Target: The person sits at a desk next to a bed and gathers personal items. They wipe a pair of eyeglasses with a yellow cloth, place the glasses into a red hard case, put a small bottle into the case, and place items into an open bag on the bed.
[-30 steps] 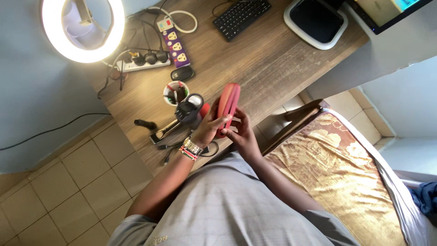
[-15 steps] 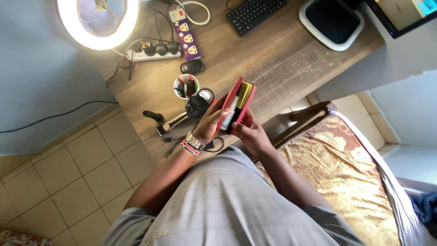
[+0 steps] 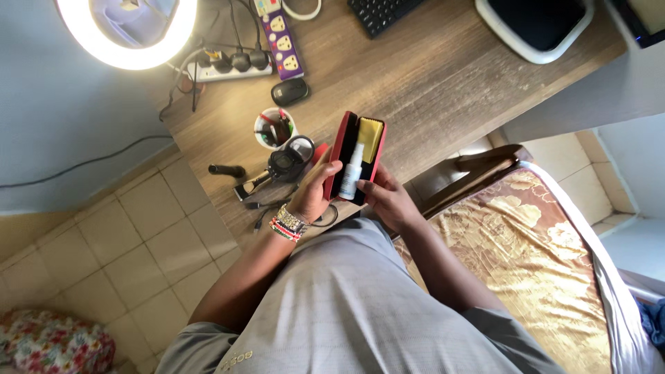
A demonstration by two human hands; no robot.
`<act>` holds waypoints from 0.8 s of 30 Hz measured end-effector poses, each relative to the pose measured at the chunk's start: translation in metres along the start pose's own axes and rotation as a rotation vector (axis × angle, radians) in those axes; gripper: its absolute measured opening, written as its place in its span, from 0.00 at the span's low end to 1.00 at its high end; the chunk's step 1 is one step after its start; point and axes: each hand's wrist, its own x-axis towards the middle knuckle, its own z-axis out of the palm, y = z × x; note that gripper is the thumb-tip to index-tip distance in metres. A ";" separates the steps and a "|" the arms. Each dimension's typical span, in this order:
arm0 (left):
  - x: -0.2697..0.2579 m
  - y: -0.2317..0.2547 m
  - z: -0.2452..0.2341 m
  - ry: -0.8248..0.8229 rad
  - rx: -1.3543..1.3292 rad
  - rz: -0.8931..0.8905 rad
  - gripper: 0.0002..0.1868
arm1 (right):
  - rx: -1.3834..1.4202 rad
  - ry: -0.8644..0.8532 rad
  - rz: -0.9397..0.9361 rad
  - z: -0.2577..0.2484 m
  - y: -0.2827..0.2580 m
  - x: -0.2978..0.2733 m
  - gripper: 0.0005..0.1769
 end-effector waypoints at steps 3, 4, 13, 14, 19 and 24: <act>-0.006 0.004 0.000 0.001 -0.054 0.044 0.33 | -0.064 -0.047 0.056 -0.003 -0.003 -0.004 0.33; -0.012 0.004 0.003 0.027 -0.042 0.042 0.33 | -0.063 -0.055 0.089 0.001 -0.002 -0.008 0.33; -0.065 0.043 0.012 0.019 0.016 0.168 0.36 | -0.030 -0.201 0.153 0.053 -0.014 -0.013 0.28; -0.072 0.047 0.010 0.029 0.034 0.190 0.37 | -0.026 -0.207 0.152 0.063 -0.012 -0.013 0.28; -0.114 0.065 -0.019 0.106 0.115 0.303 0.38 | -0.161 -0.108 0.018 0.126 0.020 -0.012 0.30; -0.174 0.088 -0.073 0.267 0.246 0.399 0.39 | -0.931 0.215 -0.434 0.212 0.062 -0.019 0.29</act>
